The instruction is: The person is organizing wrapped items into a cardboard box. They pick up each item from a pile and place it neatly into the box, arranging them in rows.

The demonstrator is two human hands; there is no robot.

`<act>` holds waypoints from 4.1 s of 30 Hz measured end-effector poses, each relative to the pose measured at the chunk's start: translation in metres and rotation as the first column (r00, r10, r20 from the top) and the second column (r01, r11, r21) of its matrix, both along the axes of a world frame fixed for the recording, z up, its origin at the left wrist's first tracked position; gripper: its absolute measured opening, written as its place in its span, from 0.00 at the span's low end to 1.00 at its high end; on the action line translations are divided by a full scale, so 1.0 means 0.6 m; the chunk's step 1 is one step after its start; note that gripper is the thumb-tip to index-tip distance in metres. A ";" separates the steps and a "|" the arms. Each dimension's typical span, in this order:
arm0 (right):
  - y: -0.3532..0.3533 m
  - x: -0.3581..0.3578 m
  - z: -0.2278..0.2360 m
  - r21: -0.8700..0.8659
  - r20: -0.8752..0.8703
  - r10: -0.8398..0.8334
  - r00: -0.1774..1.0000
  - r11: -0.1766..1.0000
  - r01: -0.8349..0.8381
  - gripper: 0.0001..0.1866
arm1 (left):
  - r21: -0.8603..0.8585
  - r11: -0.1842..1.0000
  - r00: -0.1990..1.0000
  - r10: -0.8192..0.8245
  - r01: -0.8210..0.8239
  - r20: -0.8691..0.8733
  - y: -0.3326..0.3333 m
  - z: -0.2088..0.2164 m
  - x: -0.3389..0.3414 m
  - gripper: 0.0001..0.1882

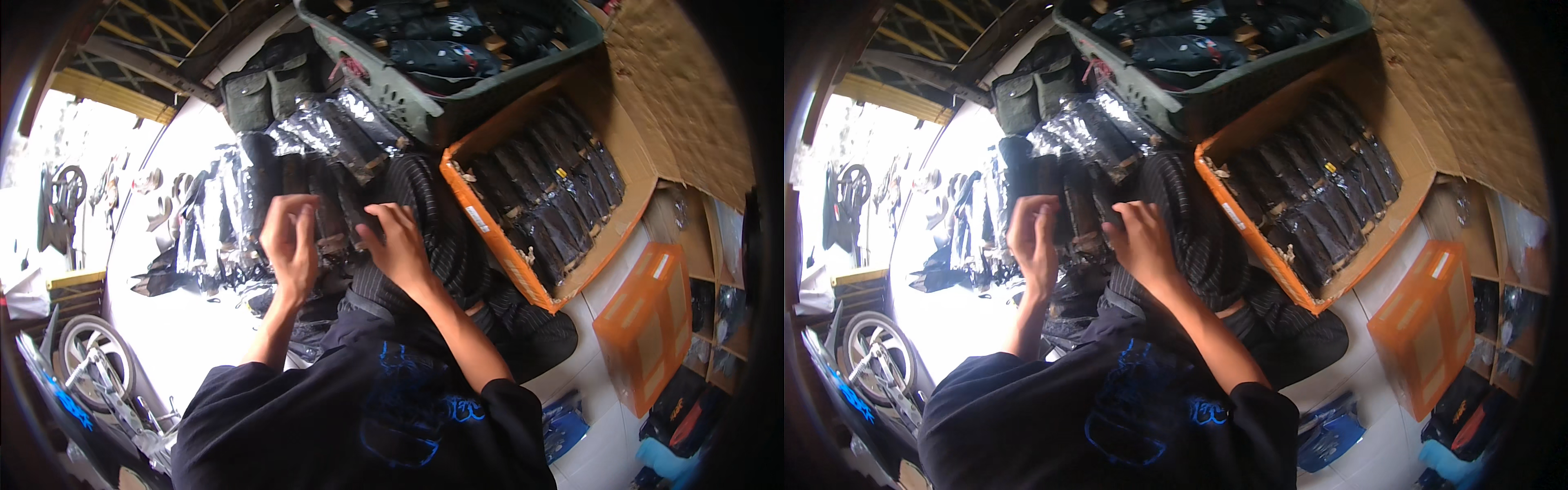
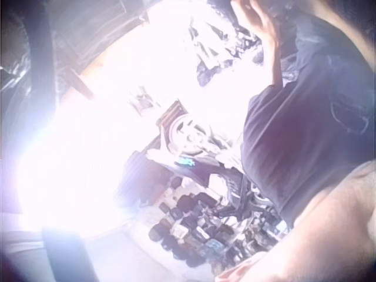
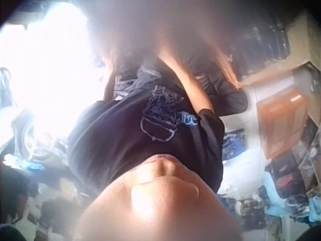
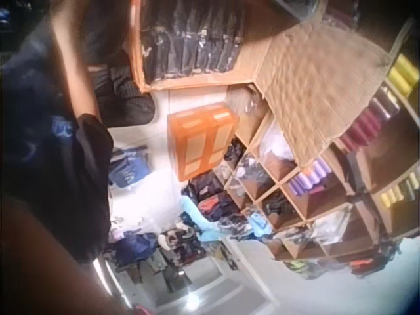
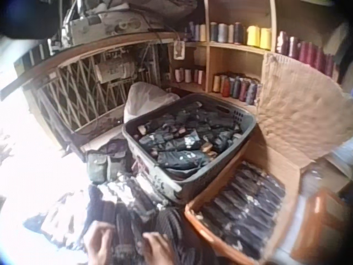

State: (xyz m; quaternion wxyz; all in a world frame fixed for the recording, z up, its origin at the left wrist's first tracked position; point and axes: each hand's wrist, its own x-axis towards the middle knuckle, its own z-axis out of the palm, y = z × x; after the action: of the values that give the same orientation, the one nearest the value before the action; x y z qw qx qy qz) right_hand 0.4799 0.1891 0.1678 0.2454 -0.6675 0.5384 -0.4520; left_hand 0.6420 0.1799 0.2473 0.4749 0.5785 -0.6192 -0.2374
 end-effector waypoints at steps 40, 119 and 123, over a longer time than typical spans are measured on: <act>0.146 -0.218 0.147 0.105 -0.048 -0.425 0.904 0.898 0.428 0.34 | 0.298 0.603 0.387 -0.021 0.740 -0.922 -0.013 -0.032 -0.314 0.25; 0.064 -0.123 0.149 -0.047 -0.091 -0.023 0.996 0.999 0.019 0.21 | 0.317 0.934 0.981 -0.190 0.167 0.045 -0.178 0.033 0.010 0.35; 0.052 -0.120 0.162 -0.106 -0.364 -0.116 0.924 0.991 0.082 0.32 | 0.387 0.843 0.926 -0.322 0.375 -0.196 -0.103 0.060 -0.102 0.27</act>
State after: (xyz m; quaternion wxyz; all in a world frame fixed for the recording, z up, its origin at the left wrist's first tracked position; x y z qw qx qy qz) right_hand 0.4078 0.2201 0.2647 0.0869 -0.7227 0.5873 -0.3538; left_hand 0.5811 0.1183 0.2831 0.3264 0.5283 -0.6183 -0.4818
